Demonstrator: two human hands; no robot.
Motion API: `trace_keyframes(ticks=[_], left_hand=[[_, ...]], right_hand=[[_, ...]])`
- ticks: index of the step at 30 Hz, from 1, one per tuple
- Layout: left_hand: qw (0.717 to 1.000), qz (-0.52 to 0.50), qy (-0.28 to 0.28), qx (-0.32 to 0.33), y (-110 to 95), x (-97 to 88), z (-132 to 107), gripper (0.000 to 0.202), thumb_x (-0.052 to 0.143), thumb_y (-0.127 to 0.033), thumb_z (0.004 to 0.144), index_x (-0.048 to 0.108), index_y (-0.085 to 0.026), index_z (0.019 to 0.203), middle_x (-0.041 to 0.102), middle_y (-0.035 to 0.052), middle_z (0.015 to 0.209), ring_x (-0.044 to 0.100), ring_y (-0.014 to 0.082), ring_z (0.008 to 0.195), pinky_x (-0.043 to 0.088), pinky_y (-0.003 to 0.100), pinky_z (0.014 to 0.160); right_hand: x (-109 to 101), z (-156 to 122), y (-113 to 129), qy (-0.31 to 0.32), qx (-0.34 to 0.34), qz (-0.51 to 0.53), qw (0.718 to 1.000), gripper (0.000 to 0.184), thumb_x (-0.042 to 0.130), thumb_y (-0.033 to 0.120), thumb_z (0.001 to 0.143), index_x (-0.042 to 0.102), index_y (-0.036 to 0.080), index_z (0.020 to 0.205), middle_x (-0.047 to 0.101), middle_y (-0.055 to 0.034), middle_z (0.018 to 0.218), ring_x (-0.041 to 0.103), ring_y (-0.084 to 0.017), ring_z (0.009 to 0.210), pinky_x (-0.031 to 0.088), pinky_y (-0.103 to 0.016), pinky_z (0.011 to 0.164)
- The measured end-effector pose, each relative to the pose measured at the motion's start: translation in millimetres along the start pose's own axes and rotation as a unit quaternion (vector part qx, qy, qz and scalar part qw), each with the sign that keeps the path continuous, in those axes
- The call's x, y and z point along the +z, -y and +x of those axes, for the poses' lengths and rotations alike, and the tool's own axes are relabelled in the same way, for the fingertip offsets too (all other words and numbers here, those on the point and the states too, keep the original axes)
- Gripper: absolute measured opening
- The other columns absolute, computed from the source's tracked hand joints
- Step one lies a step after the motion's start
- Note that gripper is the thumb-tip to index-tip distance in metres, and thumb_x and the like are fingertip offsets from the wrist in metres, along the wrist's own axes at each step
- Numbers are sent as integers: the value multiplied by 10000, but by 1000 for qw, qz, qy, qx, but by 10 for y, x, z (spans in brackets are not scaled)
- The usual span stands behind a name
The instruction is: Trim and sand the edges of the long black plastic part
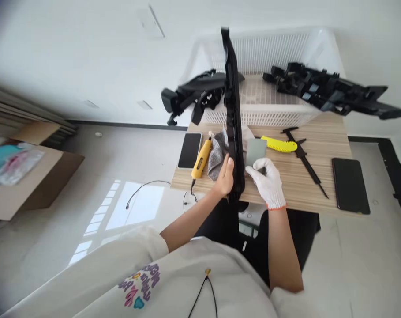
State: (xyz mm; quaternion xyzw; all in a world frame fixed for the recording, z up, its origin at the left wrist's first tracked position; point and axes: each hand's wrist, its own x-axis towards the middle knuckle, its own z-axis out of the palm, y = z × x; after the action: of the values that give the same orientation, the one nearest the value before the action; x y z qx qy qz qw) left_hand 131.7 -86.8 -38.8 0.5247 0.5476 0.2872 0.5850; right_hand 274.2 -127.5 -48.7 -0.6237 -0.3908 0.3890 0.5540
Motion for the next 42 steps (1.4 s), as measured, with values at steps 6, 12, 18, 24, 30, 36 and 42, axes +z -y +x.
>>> trace_keyframes(ticks=[6, 12, 18, 24, 30, 36, 42], left_hand=[[1000, -2, 1, 18, 183, 11, 37, 706, 312, -555, 1009, 317, -118, 1563, 293, 80, 1647, 162, 220, 1560, 170, 332, 1286], [998, -27, -5, 62, 147, 39, 34, 689, 355, -609, 984, 422, -169, 1510, 368, 67, 1617, 262, 245, 1536, 250, 350, 1258], [990, -36, 11, 138, 94, 48, 40, 542, 357, -575, 994, 596, -207, 1313, 647, 75, 1373, 539, 248, 1344, 403, 369, 1157], [983, -29, -12, 179, 106, 40, 57, 527, 372, -571, 990, 621, -194, 1262, 695, 79, 1274, 561, 256, 1305, 406, 395, 1150], [984, -42, -22, 170, 86, 32, 18, 553, 370, -555, 994, 617, -164, 1298, 636, 111, 1382, 474, 271, 1405, 315, 416, 1223], [989, -76, 0, 127, 115, 35, 30, 638, 400, -612, 968, 541, -199, 1433, 494, 62, 1539, 371, 253, 1486, 244, 394, 1266], [999, -50, 4, 22, 193, -1, 36, 884, 387, -709, 921, 396, -63, 1525, 299, 137, 1632, 209, 298, 1547, 130, 421, 1288]], right_hand=[[14, -96, -52, 53, -22, -24, 998, 341, 784, 331, 761, 468, 238, 672, 491, 44, 660, 432, -122, 557, 373, -285, 525], [72, -149, -70, 55, 38, 68, 995, 400, 822, 364, 704, 440, 246, 693, 462, 72, 623, 380, -101, 487, 319, -264, 459], [77, -168, -48, 56, 52, 90, 993, 390, 796, 399, 718, 435, 254, 721, 407, 100, 530, 341, -91, 427, 280, -230, 418], [67, -92, -85, 80, 22, 121, 989, 417, 816, 417, 701, 437, 251, 746, 442, 98, 571, 359, -79, 429, 277, -213, 414], [81, -133, -38, 68, 2, 108, 992, 428, 824, 439, 683, 446, 253, 762, 476, 93, 603, 387, -86, 440, 298, -215, 416], [48, -232, -105, 103, 52, 110, 987, 445, 808, 473, 710, 423, 253, 758, 420, 96, 588, 327, -74, 432, 281, -210, 411], [18, -199, -219, 128, 151, 120, 973, 518, 801, 541, 717, 376, 251, 773, 374, 108, 546, 285, -57, 432, 210, -180, 399]])
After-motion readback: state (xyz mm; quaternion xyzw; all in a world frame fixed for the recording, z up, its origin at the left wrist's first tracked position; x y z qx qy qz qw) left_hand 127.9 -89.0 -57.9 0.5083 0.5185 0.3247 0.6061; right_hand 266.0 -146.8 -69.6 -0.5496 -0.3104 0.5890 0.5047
